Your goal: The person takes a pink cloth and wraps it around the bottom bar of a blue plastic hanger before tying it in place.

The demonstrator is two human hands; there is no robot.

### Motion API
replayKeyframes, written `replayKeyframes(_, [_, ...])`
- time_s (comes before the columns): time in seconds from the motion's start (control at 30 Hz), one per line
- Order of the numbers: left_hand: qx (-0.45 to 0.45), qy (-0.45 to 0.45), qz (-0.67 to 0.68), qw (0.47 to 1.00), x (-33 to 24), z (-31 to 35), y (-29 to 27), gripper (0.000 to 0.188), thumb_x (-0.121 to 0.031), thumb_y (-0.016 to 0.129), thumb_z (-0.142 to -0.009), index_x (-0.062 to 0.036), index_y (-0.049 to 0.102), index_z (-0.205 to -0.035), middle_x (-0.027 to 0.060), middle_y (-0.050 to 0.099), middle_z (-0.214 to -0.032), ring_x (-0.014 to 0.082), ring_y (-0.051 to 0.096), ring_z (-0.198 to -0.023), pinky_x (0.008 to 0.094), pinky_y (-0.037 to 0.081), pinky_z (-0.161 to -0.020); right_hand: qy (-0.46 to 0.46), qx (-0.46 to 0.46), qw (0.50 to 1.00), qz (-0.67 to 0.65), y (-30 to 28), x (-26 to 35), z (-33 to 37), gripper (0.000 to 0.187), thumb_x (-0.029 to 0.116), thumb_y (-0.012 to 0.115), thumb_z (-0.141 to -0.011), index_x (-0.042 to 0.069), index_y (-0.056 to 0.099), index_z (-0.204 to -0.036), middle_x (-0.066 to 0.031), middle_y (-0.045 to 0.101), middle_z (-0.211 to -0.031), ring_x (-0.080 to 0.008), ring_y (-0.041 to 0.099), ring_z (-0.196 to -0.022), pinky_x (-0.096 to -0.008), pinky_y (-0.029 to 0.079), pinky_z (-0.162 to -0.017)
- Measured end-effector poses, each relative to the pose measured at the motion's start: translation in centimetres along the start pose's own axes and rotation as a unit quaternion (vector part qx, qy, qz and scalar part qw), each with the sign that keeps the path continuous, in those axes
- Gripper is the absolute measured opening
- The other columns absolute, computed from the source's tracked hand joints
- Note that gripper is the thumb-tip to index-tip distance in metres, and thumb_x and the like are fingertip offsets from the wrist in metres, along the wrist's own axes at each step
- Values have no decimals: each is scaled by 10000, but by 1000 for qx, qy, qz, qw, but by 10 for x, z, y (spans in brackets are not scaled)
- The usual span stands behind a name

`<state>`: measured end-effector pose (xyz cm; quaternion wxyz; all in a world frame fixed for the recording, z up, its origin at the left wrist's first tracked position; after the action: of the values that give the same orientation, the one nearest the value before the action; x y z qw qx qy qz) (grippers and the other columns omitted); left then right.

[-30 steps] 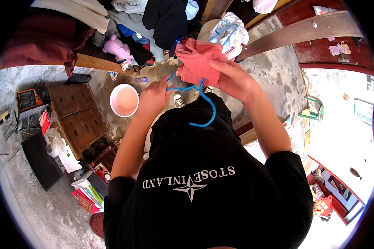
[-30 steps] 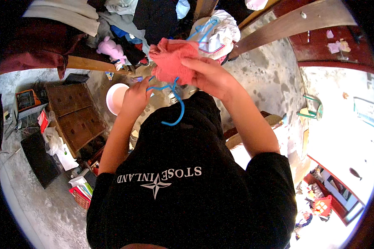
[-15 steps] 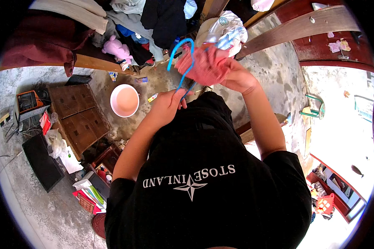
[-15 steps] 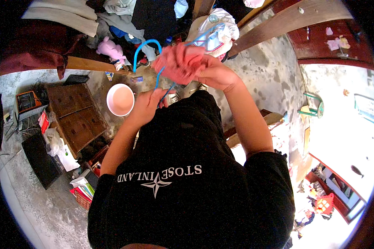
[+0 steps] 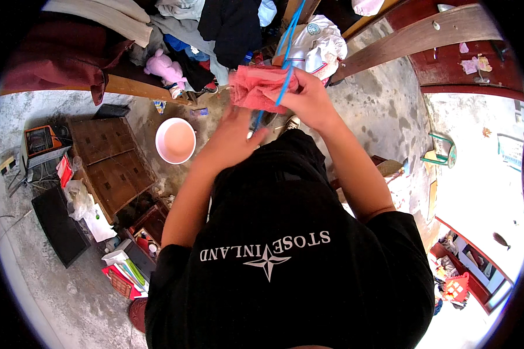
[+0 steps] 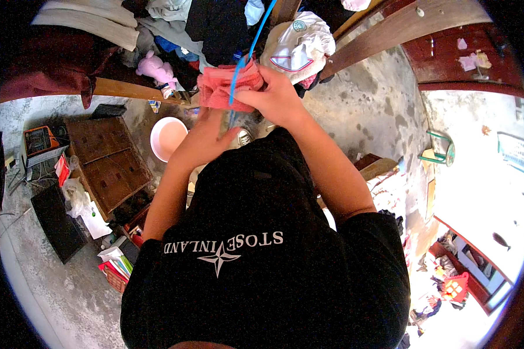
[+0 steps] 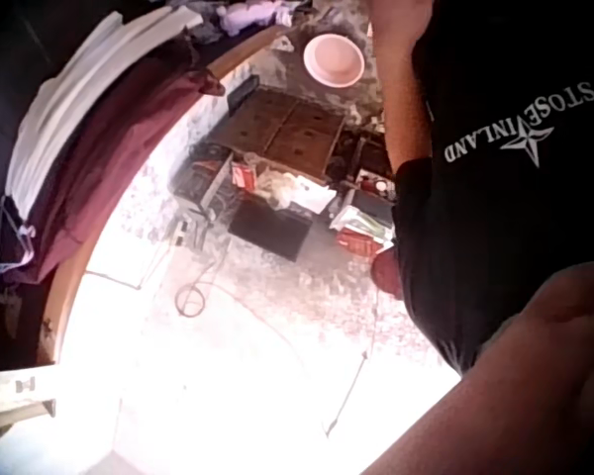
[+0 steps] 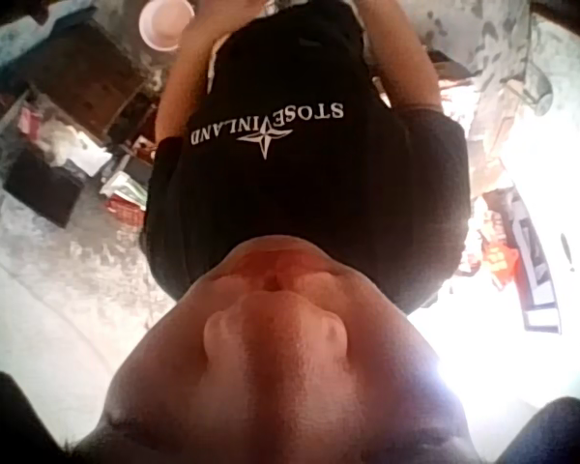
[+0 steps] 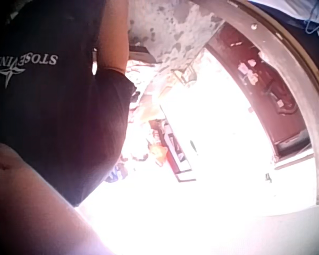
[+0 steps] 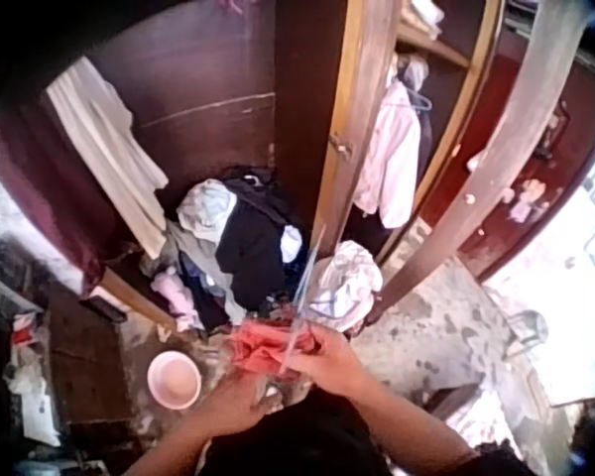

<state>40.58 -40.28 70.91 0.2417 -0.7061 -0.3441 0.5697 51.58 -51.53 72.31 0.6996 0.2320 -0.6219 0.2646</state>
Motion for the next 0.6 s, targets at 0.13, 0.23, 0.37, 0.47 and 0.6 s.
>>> replayKeyframes(0.13, [-77,-311,527,787,70,15,-1,457,-402,574,-1030,18,581,-1210,131,657,-1160,231,637,-1067,373,529,-811,-197,-45,899,387,1,45,7,450,209,852,-705,43,682,-1086,-94,659,-1009,-259,643,-959,-349,539,-881])
replayKeyframes(0.23, [46,-255,436,862,34,-5,-9,514,-478,495,-1060,3,571,-1227,80,679,-1117,164,635,-997,329,509,-772,-286,-25,812,508,25,38,17,448,222,871,-650,66,648,-1006,-85,610,-978,-304,587,-931,-384,532,-830])
replayKeyframes(0.37, [77,-216,54,972,15,-15,-1,421,-425,507,-1071,-27,579,-1185,203,690,-917,360,661,-790,438,516,-725,-325,-29,779,535,46,40,21,461,209,868,-620,89,638,-1000,-64,593,-999,-292,567,-936,-379,522,-833])
replayKeyframes(0.47, [27,-222,127,966,12,-14,-4,402,-405,551,-1057,-8,595,-1089,223,665,-831,378,636,-716,444,494,-670,-326,-55,763,556,44,38,21,375,245,809,-669,95,663,-981,-49,596,-989,-274,592,-983,-369,547,-811])
replayKeyframes(0.6, [-25,-236,211,948,19,-7,-7,344,-351,602,-1040,-15,630,-974,91,627,-711,172,571,-602,345,451,-570,-331,-82,766,545,38,43,27,384,240,806,-672,121,665,-1008,-35,595,-981,-265,592,-973,-369,541,-796])
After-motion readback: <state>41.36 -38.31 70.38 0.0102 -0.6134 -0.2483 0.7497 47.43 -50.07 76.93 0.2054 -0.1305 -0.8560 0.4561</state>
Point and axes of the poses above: each hand's wrist, its own z-axis away from the middle knuckle, its own y-axis out of the palm, x = y × z, the point moved 10 cm from there along -z, towards the middle knuckle
